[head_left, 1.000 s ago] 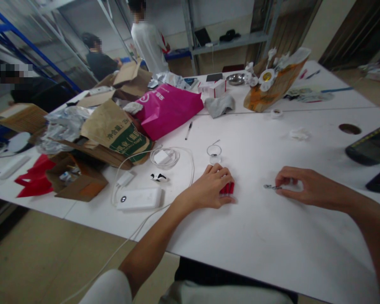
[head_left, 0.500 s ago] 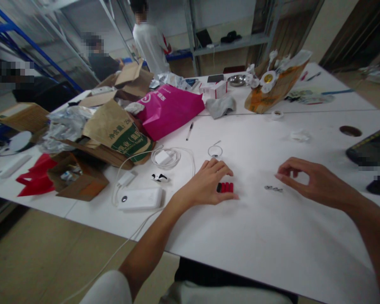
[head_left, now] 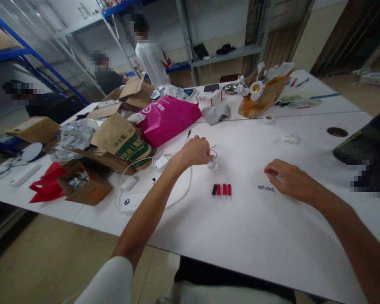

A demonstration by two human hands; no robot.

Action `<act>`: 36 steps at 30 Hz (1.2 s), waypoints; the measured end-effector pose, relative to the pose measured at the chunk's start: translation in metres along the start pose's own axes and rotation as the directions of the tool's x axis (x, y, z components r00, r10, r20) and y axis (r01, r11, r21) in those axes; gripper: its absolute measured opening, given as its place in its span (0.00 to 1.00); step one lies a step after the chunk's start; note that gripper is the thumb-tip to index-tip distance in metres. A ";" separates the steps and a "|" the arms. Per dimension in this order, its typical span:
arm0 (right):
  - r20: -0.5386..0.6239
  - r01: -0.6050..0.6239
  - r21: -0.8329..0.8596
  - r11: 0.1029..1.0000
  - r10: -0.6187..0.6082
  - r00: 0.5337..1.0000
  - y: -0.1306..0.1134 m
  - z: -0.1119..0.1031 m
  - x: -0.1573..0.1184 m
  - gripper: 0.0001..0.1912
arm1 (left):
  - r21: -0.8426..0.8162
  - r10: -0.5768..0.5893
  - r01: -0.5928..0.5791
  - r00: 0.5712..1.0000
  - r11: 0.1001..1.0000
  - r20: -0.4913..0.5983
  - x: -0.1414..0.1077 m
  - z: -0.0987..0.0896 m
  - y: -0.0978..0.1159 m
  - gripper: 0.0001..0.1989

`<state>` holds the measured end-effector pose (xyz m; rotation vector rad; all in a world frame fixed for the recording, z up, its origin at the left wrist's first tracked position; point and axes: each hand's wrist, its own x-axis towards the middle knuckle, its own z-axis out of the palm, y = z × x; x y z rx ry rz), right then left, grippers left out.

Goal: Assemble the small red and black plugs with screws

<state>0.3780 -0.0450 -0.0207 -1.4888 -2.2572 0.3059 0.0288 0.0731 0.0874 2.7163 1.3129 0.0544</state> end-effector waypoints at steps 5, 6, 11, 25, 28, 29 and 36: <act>-0.011 -0.012 0.006 1.000 0.012 1.000 -0.001 0.002 0.001 0.09 | 0.154 -0.127 0.071 0.908 0.986 0.399 0.036 -0.022 0.005 0.18; -0.010 -0.013 0.001 1.000 0.013 1.000 0.000 0.002 0.001 0.09 | 0.171 -0.129 0.055 0.878 0.984 0.461 0.042 -0.025 0.007 0.18; -0.010 0.010 -0.013 1.000 -0.010 1.000 0.002 0.001 0.000 0.06 | 0.213 -0.127 0.015 0.842 0.977 0.524 0.054 -0.036 0.018 0.16; -0.348 0.164 0.266 0.950 -0.064 0.935 -0.067 -0.011 0.004 0.08 | -0.536 0.214 -0.196 0.976 0.821 -0.028 -0.047 -0.037 0.052 0.07; -0.254 0.167 0.420 0.892 -0.061 0.965 -0.094 -0.003 0.001 0.10 | -0.729 0.250 -0.208 0.967 0.653 -0.052 -0.054 0.003 0.063 0.09; -0.213 0.159 0.461 0.873 -0.066 0.975 -0.100 0.000 0.000 0.10 | -0.790 0.253 -0.206 0.965 0.577 -0.067 -0.056 0.015 0.066 0.09; 0.032 -0.085 0.696 0.713 0.087 0.996 -0.108 0.018 0.000 0.12 | -0.991 0.062 -0.129 0.990 0.031 -0.126 -0.070 0.071 0.077 0.13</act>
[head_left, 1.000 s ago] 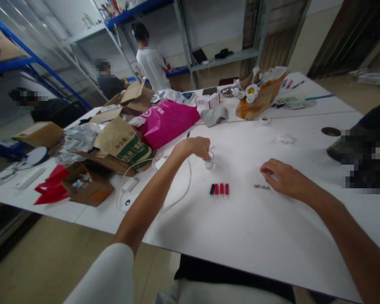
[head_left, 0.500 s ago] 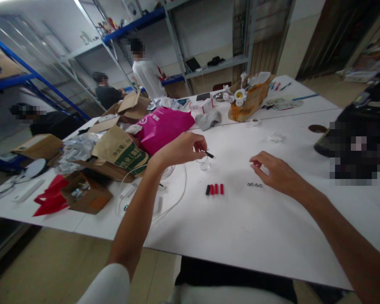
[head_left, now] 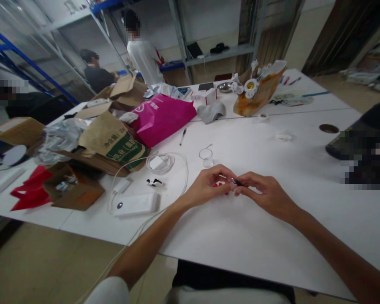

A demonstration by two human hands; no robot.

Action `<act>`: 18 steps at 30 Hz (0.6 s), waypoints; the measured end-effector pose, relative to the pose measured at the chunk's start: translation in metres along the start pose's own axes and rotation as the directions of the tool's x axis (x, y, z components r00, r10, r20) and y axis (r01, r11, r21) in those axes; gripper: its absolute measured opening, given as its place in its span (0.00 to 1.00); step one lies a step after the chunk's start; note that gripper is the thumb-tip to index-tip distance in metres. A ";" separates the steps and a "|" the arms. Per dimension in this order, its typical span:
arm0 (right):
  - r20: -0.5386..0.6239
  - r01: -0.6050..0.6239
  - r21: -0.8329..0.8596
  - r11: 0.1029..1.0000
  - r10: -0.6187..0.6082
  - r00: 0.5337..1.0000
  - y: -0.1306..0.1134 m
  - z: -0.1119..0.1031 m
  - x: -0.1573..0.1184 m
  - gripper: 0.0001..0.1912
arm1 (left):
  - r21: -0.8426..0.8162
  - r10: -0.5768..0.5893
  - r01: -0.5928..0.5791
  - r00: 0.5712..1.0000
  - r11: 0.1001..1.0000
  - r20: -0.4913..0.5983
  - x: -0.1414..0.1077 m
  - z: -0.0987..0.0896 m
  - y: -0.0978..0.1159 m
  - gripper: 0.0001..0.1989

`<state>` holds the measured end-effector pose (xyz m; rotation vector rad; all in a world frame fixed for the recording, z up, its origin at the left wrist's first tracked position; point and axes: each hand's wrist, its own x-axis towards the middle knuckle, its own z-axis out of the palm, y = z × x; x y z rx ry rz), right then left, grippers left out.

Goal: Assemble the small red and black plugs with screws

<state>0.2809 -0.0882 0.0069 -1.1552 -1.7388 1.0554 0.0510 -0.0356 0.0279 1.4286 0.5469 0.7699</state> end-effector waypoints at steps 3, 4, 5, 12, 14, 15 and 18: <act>0.041 -0.110 0.087 0.990 0.107 0.993 0.002 0.006 0.000 0.13 | -0.087 0.000 -0.009 0.995 0.996 -0.102 -0.006 0.006 -0.007 0.12; 0.050 -0.133 0.092 0.987 0.129 0.990 0.002 0.008 -0.001 0.13 | -0.096 0.003 -0.015 0.992 0.995 -0.125 -0.007 0.007 -0.008 0.12; 0.054 -0.148 0.089 0.985 0.144 0.988 0.002 0.010 -0.002 0.13 | -0.098 0.005 -0.019 0.989 0.995 -0.145 -0.008 0.009 -0.009 0.11; 0.003 0.020 -0.031 0.999 -0.020 1.000 -0.002 0.016 0.001 0.10 | -0.111 0.089 -0.115 0.972 0.987 -0.220 -0.009 0.016 -0.014 0.11; -0.005 0.043 -0.026 0.999 -0.043 0.999 -0.001 0.016 0.002 0.10 | -0.110 0.088 -0.115 0.970 0.987 -0.227 -0.009 0.017 -0.012 0.11; -0.004 0.025 -0.001 1.000 -0.025 1.000 -0.001 0.016 0.002 0.10 | -0.101 0.081 -0.106 0.970 0.989 -0.230 -0.009 0.017 -0.011 0.11; 0.009 -0.067 0.146 0.987 0.067 0.998 0.001 0.019 0.002 0.09 | 0.020 0.095 -0.093 0.969 0.995 -0.229 -0.010 0.016 -0.008 0.10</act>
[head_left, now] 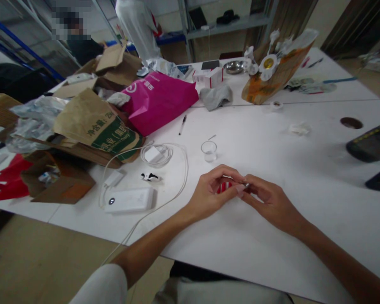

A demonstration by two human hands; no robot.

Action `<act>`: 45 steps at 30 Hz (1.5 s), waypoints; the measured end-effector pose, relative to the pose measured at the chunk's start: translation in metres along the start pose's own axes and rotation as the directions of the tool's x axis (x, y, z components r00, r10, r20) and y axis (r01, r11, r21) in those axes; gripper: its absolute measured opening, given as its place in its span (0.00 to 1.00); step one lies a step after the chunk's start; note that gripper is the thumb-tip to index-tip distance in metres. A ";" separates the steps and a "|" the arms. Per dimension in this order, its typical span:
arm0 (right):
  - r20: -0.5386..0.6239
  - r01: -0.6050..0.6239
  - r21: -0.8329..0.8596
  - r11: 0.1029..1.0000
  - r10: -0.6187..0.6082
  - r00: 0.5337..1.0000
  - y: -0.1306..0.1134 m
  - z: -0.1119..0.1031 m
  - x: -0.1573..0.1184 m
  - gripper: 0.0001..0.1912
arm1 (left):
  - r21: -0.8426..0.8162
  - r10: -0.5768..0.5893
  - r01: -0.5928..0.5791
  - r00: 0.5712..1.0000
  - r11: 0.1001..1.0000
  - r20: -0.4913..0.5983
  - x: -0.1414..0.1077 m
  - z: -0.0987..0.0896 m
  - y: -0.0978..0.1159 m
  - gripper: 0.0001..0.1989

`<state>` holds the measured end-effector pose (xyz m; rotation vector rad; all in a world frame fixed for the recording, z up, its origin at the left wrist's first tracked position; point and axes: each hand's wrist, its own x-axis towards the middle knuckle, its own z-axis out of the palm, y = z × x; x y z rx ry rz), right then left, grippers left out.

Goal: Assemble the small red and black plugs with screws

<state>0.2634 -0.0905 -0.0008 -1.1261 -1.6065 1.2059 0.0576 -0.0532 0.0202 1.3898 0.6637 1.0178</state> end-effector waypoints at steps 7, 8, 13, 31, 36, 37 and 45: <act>-0.111 -0.106 0.230 0.967 0.135 0.985 -0.005 -0.002 0.005 0.16 | 0.398 0.185 -0.191 0.981 0.897 0.054 0.004 -0.006 0.001 0.08; -0.115 -0.112 0.235 0.965 0.142 0.983 -0.006 -0.004 0.006 0.16 | 0.416 0.195 -0.203 0.979 0.886 0.063 0.005 -0.006 0.001 0.09; -0.099 -0.101 0.212 0.972 0.124 0.987 -0.008 -0.012 0.008 0.21 | 0.458 0.252 -0.258 0.965 0.850 0.076 0.006 -0.008 -0.002 0.09; -0.170 -0.029 -0.049 0.998 0.021 0.985 -0.004 -0.013 0.003 0.14 | 0.674 0.179 -0.211 0.977 0.708 0.117 0.006 -0.013 -0.001 0.19; -0.164 -0.027 -0.087 0.996 0.013 0.986 -0.003 -0.017 0.004 0.18 | 0.653 0.365 -0.399 0.910 0.643 0.197 0.005 -0.013 -0.005 0.09; -0.167 -0.026 -0.089 0.996 0.011 0.986 -0.003 -0.017 0.004 0.18 | 0.664 0.368 -0.401 0.908 0.631 0.198 0.004 -0.012 -0.006 0.08; -0.230 0.022 -0.099 0.995 -0.044 0.972 0.001 -0.015 0.001 0.11 | 0.682 0.159 -0.199 0.980 0.703 0.122 0.002 -0.010 -0.001 0.11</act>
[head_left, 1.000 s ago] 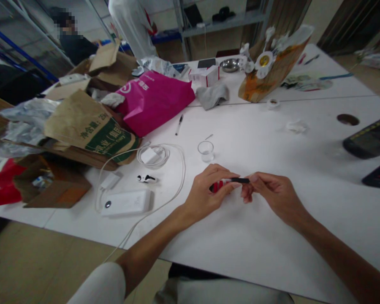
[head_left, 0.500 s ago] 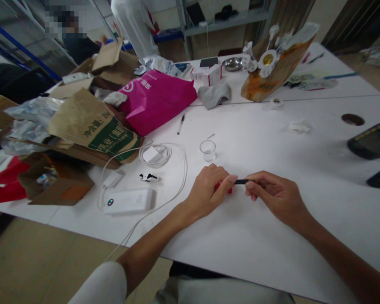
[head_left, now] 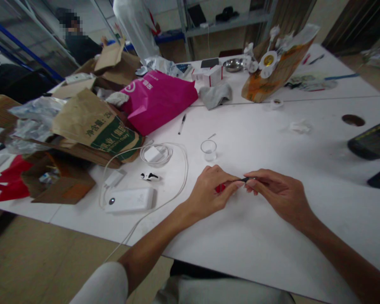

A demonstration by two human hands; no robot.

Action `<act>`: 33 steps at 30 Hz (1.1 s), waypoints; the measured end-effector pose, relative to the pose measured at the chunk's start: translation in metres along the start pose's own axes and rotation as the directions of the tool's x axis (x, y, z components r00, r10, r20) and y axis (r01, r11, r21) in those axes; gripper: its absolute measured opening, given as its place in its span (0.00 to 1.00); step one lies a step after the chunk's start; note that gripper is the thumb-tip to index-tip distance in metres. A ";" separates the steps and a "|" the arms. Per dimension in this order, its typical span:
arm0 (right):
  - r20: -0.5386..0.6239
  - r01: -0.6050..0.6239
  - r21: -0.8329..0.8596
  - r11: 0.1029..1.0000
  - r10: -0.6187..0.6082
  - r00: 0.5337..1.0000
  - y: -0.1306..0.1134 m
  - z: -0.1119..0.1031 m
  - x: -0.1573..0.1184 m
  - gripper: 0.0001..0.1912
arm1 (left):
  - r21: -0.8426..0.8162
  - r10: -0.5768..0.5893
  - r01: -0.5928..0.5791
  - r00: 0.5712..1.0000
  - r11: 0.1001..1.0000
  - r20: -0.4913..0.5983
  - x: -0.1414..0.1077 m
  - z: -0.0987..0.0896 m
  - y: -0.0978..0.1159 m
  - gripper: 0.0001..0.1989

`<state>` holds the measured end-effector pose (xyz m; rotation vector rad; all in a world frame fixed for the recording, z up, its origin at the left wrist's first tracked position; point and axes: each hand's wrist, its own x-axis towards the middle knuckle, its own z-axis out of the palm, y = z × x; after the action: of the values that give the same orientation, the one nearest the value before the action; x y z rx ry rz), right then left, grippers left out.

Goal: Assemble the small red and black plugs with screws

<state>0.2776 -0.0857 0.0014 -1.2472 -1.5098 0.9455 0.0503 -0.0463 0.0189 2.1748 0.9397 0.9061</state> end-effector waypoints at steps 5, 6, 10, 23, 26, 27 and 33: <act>0.044 0.084 0.054 0.995 -0.087 0.995 -0.001 -0.002 0.002 0.11 | -0.121 -0.091 0.096 0.995 0.988 0.045 0.000 -0.001 0.003 0.11; 0.049 0.100 0.068 0.993 -0.103 0.993 -0.001 -0.003 0.003 0.11 | -0.143 -0.104 0.110 0.993 0.984 0.053 0.000 -0.001 0.004 0.12; 0.044 0.132 0.099 0.986 -0.137 0.990 -0.005 -0.004 0.006 0.07 | -0.196 -0.133 0.159 0.981 0.968 0.139 -0.001 -0.003 0.008 0.14; -0.004 0.130 0.145 0.981 -0.130 0.991 -0.004 -0.006 0.006 0.05 | -0.161 -0.071 0.089 0.991 0.983 0.114 0.002 -0.003 0.004 0.08; -0.046 0.170 0.179 0.969 -0.164 0.985 -0.009 -0.009 0.008 0.05 | -0.278 -0.138 0.186 0.973 0.942 0.183 0.001 -0.003 0.008 0.10; -0.075 0.188 0.173 0.967 -0.177 0.981 -0.011 -0.010 0.009 0.06 | -0.328 -0.165 0.228 0.964 0.917 0.209 0.001 -0.003 0.009 0.11; -0.279 0.280 -0.101 0.955 -0.297 0.913 -0.015 -0.035 0.022 0.08 | -0.532 -0.190 0.256 0.966 0.807 0.178 -0.001 -0.002 0.006 0.20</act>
<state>0.3062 -0.0670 0.0288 -1.1094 -1.4426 0.5011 0.0506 -0.0499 0.0240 1.5648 0.7399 0.8016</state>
